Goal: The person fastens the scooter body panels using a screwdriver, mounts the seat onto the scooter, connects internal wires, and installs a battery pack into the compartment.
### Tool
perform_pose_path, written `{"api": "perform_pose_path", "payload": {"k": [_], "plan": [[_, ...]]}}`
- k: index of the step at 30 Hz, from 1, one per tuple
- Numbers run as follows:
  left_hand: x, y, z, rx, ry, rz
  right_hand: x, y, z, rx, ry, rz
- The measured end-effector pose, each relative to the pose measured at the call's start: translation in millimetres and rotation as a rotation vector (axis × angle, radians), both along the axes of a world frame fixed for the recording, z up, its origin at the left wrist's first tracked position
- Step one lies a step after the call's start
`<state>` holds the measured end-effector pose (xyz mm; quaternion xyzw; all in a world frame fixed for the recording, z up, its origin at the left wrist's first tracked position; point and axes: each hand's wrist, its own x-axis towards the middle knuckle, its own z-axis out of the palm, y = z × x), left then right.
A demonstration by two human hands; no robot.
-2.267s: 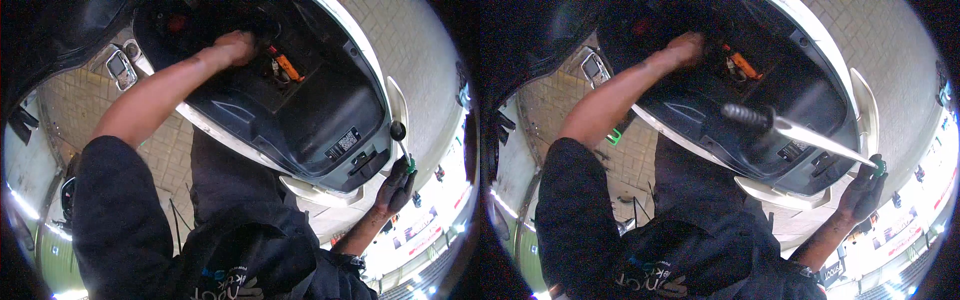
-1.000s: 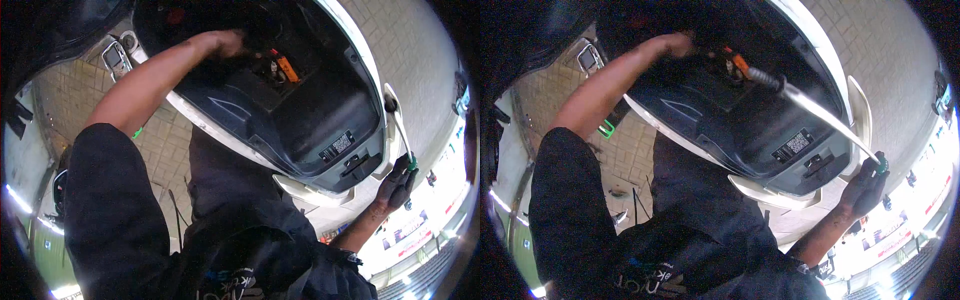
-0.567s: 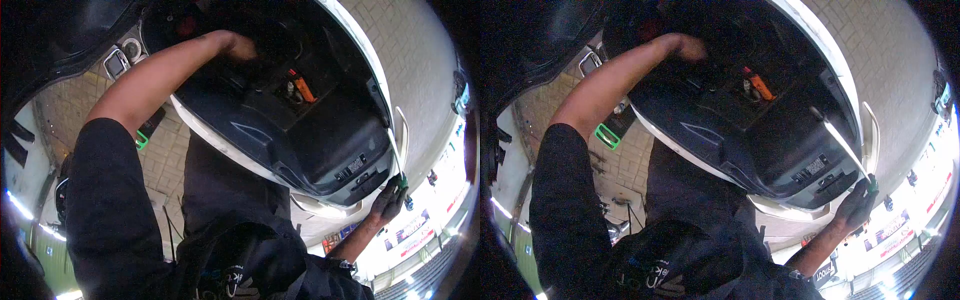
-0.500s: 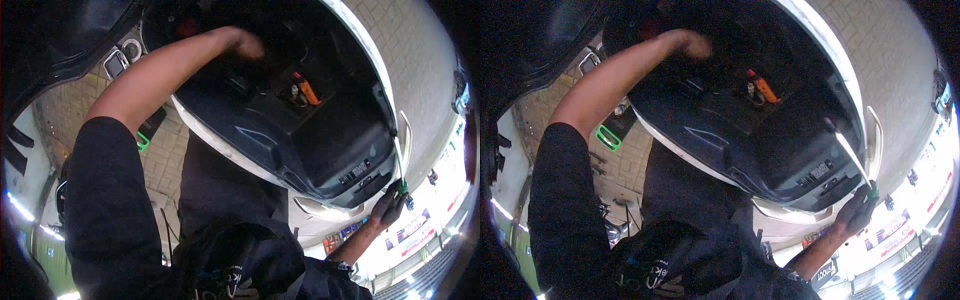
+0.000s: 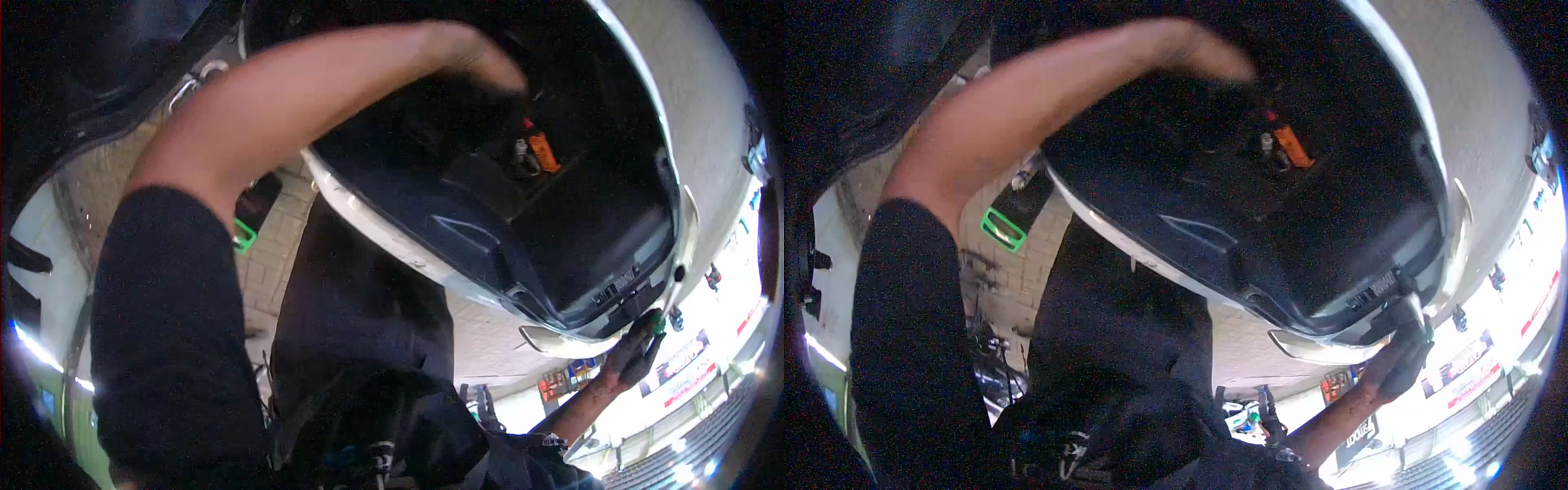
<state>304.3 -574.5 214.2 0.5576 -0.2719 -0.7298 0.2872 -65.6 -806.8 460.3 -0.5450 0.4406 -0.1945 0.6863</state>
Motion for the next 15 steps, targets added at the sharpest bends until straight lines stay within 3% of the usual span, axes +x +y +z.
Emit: {"api": "perform_pose_path", "payload": {"k": [1,3,4,6,8,10,11,13,14,15], "plan": [[-8.8,4.8,1.7,-0.057,-0.122,-0.083,5.8,6.7,-4.3,-0.567,0.58,0.063],[-27.4,16.4,-5.3,-0.167,-0.365,-0.246,-25.5,-13.0,-15.2,-0.211,0.155,-0.203],[-34.4,20.1,-11.0,-0.22,-0.481,-0.331,8.4,17.3,-13.2,-0.047,-0.026,-0.326],[-44.4,23.0,-32.8,-0.212,-0.481,-0.276,12.1,29.0,-12.9,0.309,-0.281,-0.047],[-46.0,26.1,-29.2,-0.199,-0.476,-0.222,1.7,26.9,-16.7,0.24,-0.261,-0.138],[-52.9,34.5,-3.6,-0.202,-0.49,0.06,-4.1,23.6,-20.0,0.177,-0.235,-0.221],[-66.3,36.1,-46.1,-0.271,-0.572,-0.081,-5.6,22.8,-20.2,0.095,-0.233,-0.182],[-71.1,33.9,-15.2,-0.169,-0.562,-0.003,1.6,25.7,-21.4,0.01,-0.233,-0.155],[-73.4,33.2,0.1,-0.062,-0.549,0.086,14.4,32.3,-21.0,-0.091,-0.121,-0.317],[-74.7,31.6,4.3,0.023,-0.538,0.026,19.8,35.7,-21.1,-0.19,-0.004,-0.476]]}}
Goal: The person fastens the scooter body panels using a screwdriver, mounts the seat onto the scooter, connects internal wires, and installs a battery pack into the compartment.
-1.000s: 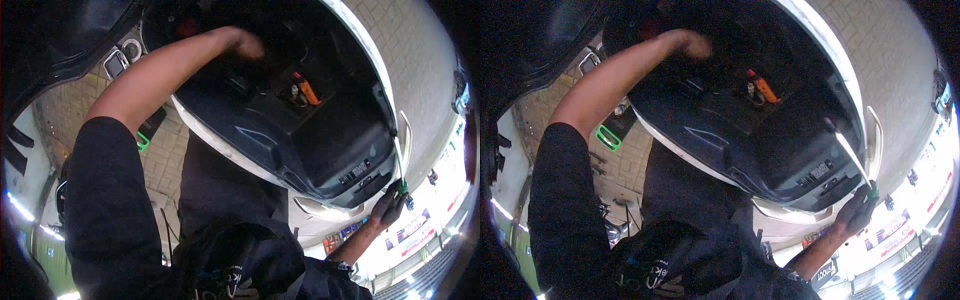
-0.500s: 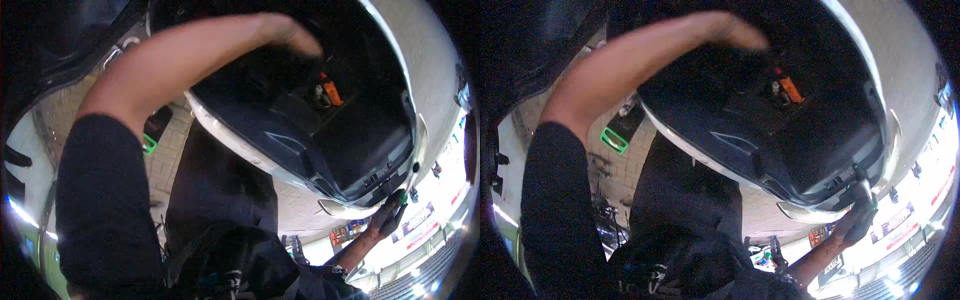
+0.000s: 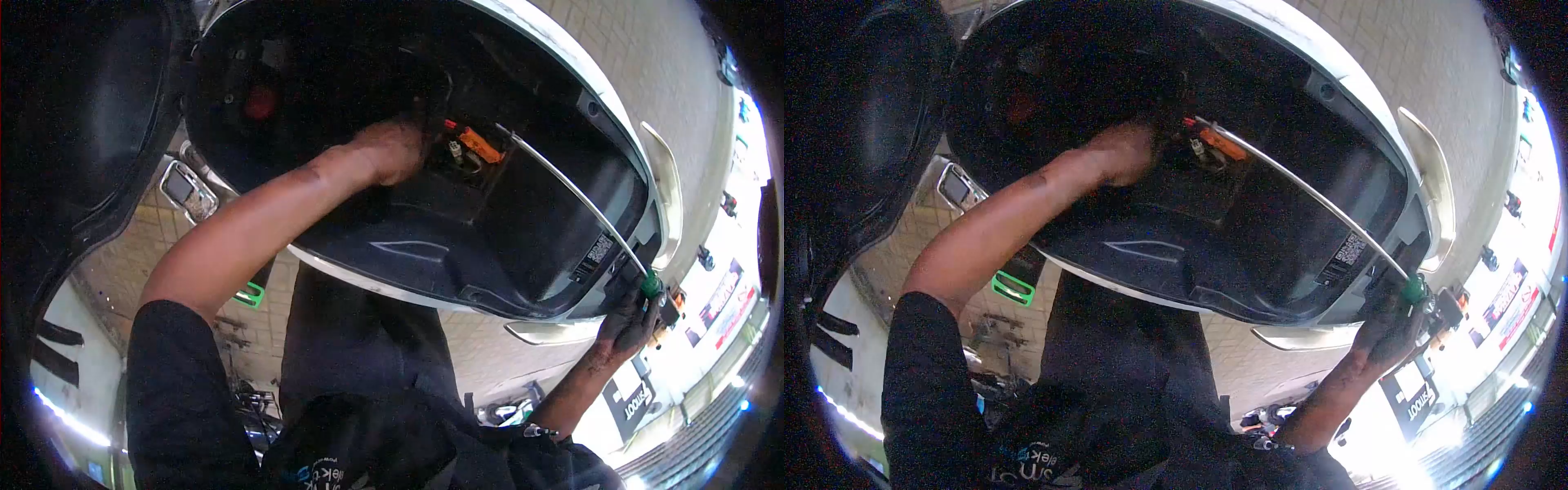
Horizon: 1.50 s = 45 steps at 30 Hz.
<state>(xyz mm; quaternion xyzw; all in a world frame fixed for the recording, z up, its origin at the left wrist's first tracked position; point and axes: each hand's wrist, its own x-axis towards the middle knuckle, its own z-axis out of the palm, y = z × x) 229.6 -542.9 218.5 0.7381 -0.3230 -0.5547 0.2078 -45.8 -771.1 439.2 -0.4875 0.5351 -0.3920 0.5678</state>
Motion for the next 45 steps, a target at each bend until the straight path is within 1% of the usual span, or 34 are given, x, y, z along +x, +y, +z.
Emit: {"api": "perform_pose_path", "payload": {"k": [1,3,4,5,6,8,10,12,13,15,16,18,19,20,21,22,24,25,28,30,31,33,34,36,37,40,42,43,45], "plan": [[1.3,-0.9,1.1,0.0,0.004,-0.008,-3.3,-1.3,-0.7,0.0,0.004,-0.008],[4.6,0.7,0.9,-0.034,-0.002,-0.182,-5.7,-2.3,-2.3,0.019,-0.032,0.104],[-0.2,3.0,-7.0,-0.034,-0.001,-0.19,-2.8,0.0,-3.4,0.018,-0.031,0.097],[-9.7,7.1,-19.1,-0.168,-0.071,-0.062,2.8,2.9,-5.6,-0.044,0.014,0.076],[-12.6,7.8,-20.0,-0.3,-0.142,0.068,7.5,4.9,-8.3,-0.105,0.059,0.057],[-14.2,6.9,-25.4,-0.295,-0.095,0.102,0.5,0.8,-13.5,-0.109,0.072,0.073],[-11.5,5.7,-15.1,-0.289,-0.045,0.136,-10.2,-6.0,-12.6,-0.112,0.09,0.089],[-6.7,8.2,-5.2,-0.165,-0.141,0.01,-13.0,-9.4,-6.5,0.041,-0.053,0.293],[-6.0,8.1,-8.7,-0.166,-0.14,0.004,-8.2,-6.8,-8.0,0.041,-0.053,0.287],[-4.5,6.4,-11.4,-0.148,-0.157,-0.066,8.4,1.4,-13.7,-0.131,0.059,0.152],[-4.5,5.6,-8.1,-0.151,-0.154,-0.069,12.9,4.1,-14.2,-0.133,0.062,0.149],[-4.7,4.0,0.5,-0.121,-0.14,0.007,20.3,7.5,-12.8,-0.19,0.086,0.137],[-8.7,6.6,-11.3,-0.125,-0.139,0.006,24.5,8.3,-11.8,-0.194,0.087,0.136],[-15.7,12.0,-31.9,-0.254,-0.239,-0.029,28.9,9.0,-10.4,-0.25,0.114,0.138],[-14.3,11.6,-29.1,-0.383,-0.34,-0.064,32.8,9.5,-9.5,-0.307,0.14,0.139],[-14.4,11.1,-25.8,-0.385,-0.34,-0.063,36.4,9.4,-9.2,-0.309,0.14,0.139],[-13.9,9.4,-13.9,-0.264,-0.273,0.042,44.0,8.6,-9.6,-0.456,0.231,0.185],[-12.9,9.8,-13.5,-0.264,-0.272,0.043,49.0,11.0,-10.2,-0.456,0.233,0.186],[-8.5,9.6,-7.8,-0.22,-0.221,0.011,64.3,19.6,-13.0,-0.438,0.19,0.19],[-4.5,7.9,1.2,-0.18,-0.19,-0.028,70.8,20.1,-14.7,-0.591,0.305,0.216],[-2.2,6.7,4.8,-0.178,-0.188,-0.026,72.0,19.6,-16.2,-0.59,0.306,0.218],[2.2,4.4,8.1,-0.1,-0.075,-0.056,74.0,18.5,-19.3,-0.662,0.376,0.19],[1.2,5.0,4.6,-0.099,-0.075,-0.054,76.1,19.2,-20.1,-0.661,0.376,0.191],[-2.0,6.3,-0.5,-0.094,-0.204,-0.11,82.6,23.2,-20.7,-0.652,0.299,0.25],[-1.6,6.7,-0.4,-0.093,-0.204,-0.109,86.4,24.7,-21.5,-0.65,0.299,0.251],[-2.6,7.7,-1.3,-0.137,-0.18,-0.133,94.8,29.0,-21.4,-0.779,0.425,0.282],[-5.8,9.5,-3.3,-0.182,-0.231,-0.06,97.0,30.9,-20.6,-0.727,0.412,0.305],[-4.9,8.6,-1.8,-0.181,-0.23,-0.06,96.1,30.3,-21.7,-0.726,0.412,0.306],[-2.5,6.0,2.3,-0.115,-0.128,-0.003,93.4,28.4,-24.6,-0.712,0.324,0.316]]}}
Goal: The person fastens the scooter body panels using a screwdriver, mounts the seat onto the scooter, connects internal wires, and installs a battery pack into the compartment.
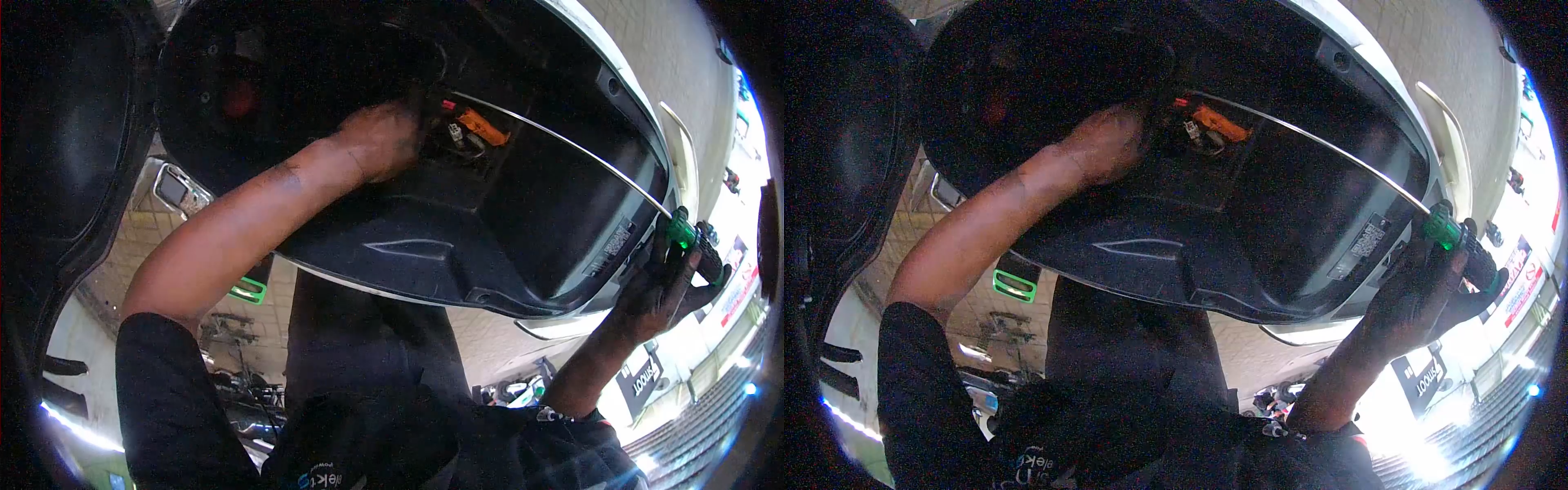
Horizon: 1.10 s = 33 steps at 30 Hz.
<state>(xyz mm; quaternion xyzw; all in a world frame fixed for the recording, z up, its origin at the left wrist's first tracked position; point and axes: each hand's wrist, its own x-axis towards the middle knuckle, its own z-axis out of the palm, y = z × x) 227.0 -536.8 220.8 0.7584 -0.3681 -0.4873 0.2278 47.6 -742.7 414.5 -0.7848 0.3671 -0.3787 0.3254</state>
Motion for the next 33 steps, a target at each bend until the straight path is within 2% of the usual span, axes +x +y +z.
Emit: {"api": "perform_pose_path", "payload": {"k": [4,6,7,8,10,12,16,18,22,24,25,27,31,32,33], "plan": [[-2.3,2.1,-13.1,-0.023,-0.099,-0.159,4.8,-0.1,2.9,-0.145,0.176,-0.032],[-3.3,3.4,-14.0,-0.057,-0.069,-0.065,7.2,-0.3,5.1,0.044,-0.025,0.079],[-2.8,3.9,-12.0,-0.056,-0.069,-0.064,12.4,5.2,6.3,0.045,-0.024,0.08],[-2.2,4.1,-9.8,-0.046,-0.058,-0.063,20.0,14.4,8.0,-0.276,0.238,0.005],[1.4,2.5,-2.1,-0.033,-0.05,-0.057,30.1,21.3,15.2,-0.277,0.138,0.094],[6.0,-1.0,2.1,0.048,0.013,-0.152,41.0,27.1,24.3,-0.272,0.028,0.188],[6.3,-2.6,-2.1,0.085,0.057,-0.07,66.4,38.1,46.6,-0.302,0.003,0.347],[8.6,-7.1,-1.5,0.105,0.035,-0.178,81.5,46.6,53.7,-0.327,0.015,0.422],[11.2,-5.7,10.3,0.082,-0.047,-0.015,106.0,54.1,61.3,-0.315,0.047,0.528],[18.1,-8.9,19.3,0.081,-0.112,-0.298,116.9,59.1,62.4,-0.334,0.074,0.567],[19.3,-14.0,14.1,0.079,-0.123,-0.287,119.9,61.1,64.8,-0.34,0.085,0.59],[17.1,-22.7,-3.3,0.137,-0.195,-0.556,120.7,62.4,72.2,-0.347,0.107,0.637],[10.8,-15.3,-24.3,0.113,-0.266,-0.597,117.7,68.0,78.7,-0.369,0.132,0.748],[9.6,-11.8,-30.6,0.052,-0.257,-0.532,117.6,70.2,76.4,-0.4,0.13,0.772],[8.0,-9.5,-30.3,-0.012,-0.248,-0.468,117.5,67.7,71.0,-0.589,0.179,0.686]]}}
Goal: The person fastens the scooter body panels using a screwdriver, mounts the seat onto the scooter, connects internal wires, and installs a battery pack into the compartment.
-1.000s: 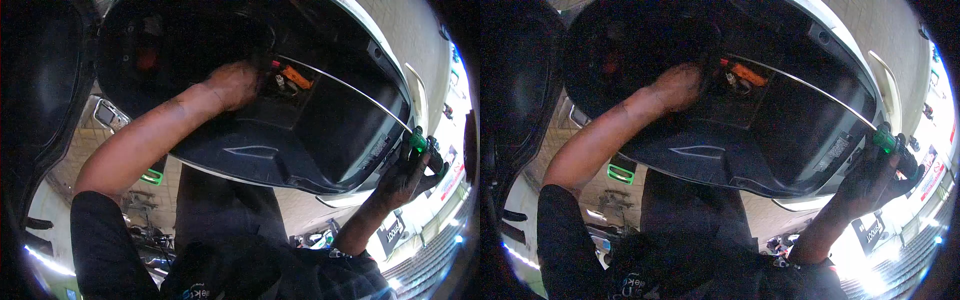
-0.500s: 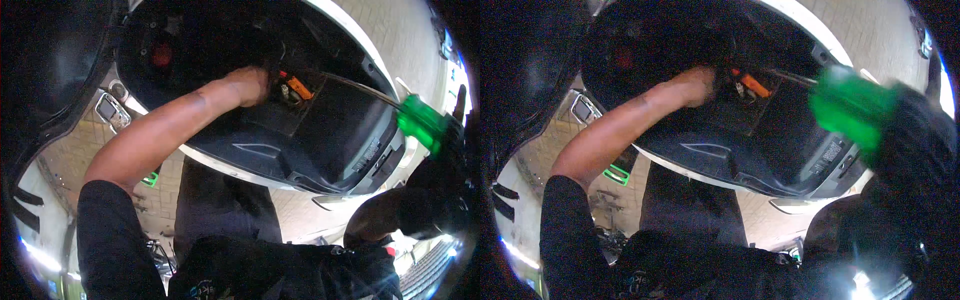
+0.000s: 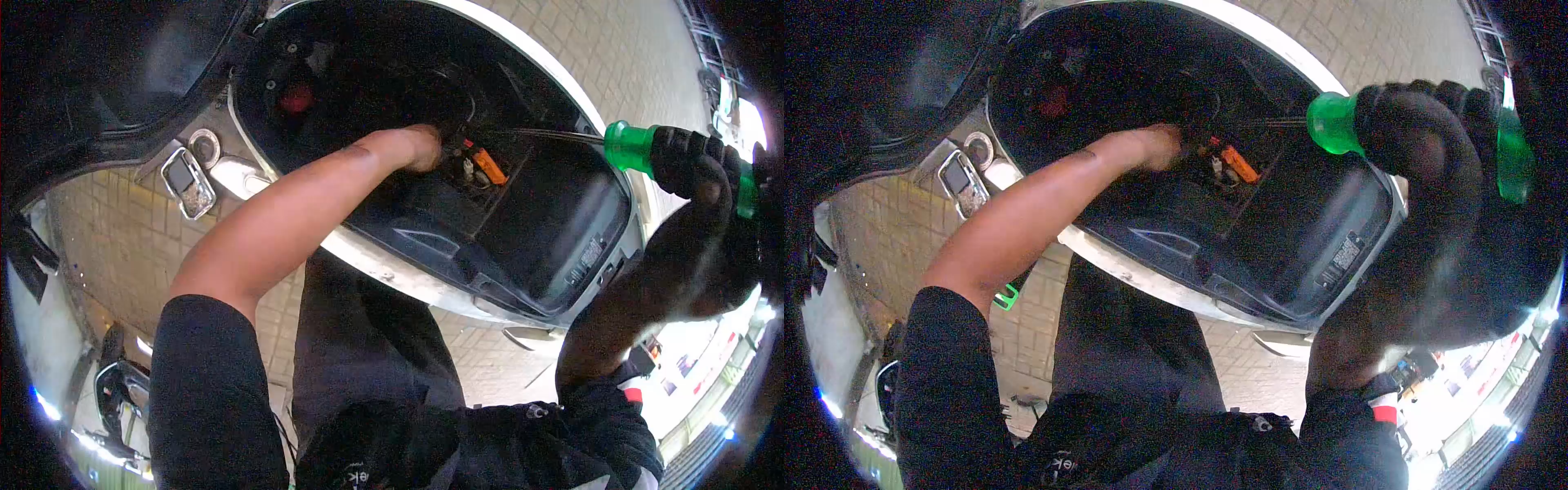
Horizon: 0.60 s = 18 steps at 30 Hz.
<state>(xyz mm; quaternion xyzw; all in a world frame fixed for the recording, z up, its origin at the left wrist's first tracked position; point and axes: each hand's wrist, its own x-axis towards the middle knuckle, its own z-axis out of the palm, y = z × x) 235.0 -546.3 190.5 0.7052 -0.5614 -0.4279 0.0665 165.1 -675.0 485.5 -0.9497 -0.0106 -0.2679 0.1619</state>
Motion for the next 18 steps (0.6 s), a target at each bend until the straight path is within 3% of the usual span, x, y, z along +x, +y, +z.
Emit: {"api": "perform_pose_path", "payload": {"k": [2,4,6,7,8,10,13,17,18], "plan": [[-0.8,-1.7,0.4,-0.014,-0.002,0.022,-2.6,-4.4,0.2,-0.199,-0.043,-0.067],[2.4,-1.6,6.1,-0.024,-0.002,0.049,-0.1,-6.3,11.3,0.108,0.137,-0.026],[3.8,-1.9,9.6,0.009,-0.112,-0.195,0.8,8.5,6.4,0.485,0.038,-0.078],[3.4,-2.2,7.2,0.007,-0.106,-0.192,2.6,18.0,4.2,0.67,-0.041,-0.097],[4.5,-2.4,5.3,0.004,-0.109,-0.17,4.9,19.5,-1.6,0.682,-0.095,-0.097],[3.5,-2.1,3.6,-0.003,-0.117,-0.149,8.7,11.9,-3.7,0.447,-0.058,-0.061],[1.2,0.6,-2.2,0.002,0.181,0.273,6.0,5.9,0.4,0.382,-0.022,-0.029],[-0.5,-8.0,-22.6,0.099,0.044,0.199,9.1,15.8,-6.9,0.411,-0.055,-0.002],[1.8,-6.6,-21.9,0.03,-0.011,0.073,14.3,16.2,-10.6,0.38,-0.058,-0.003]]}}
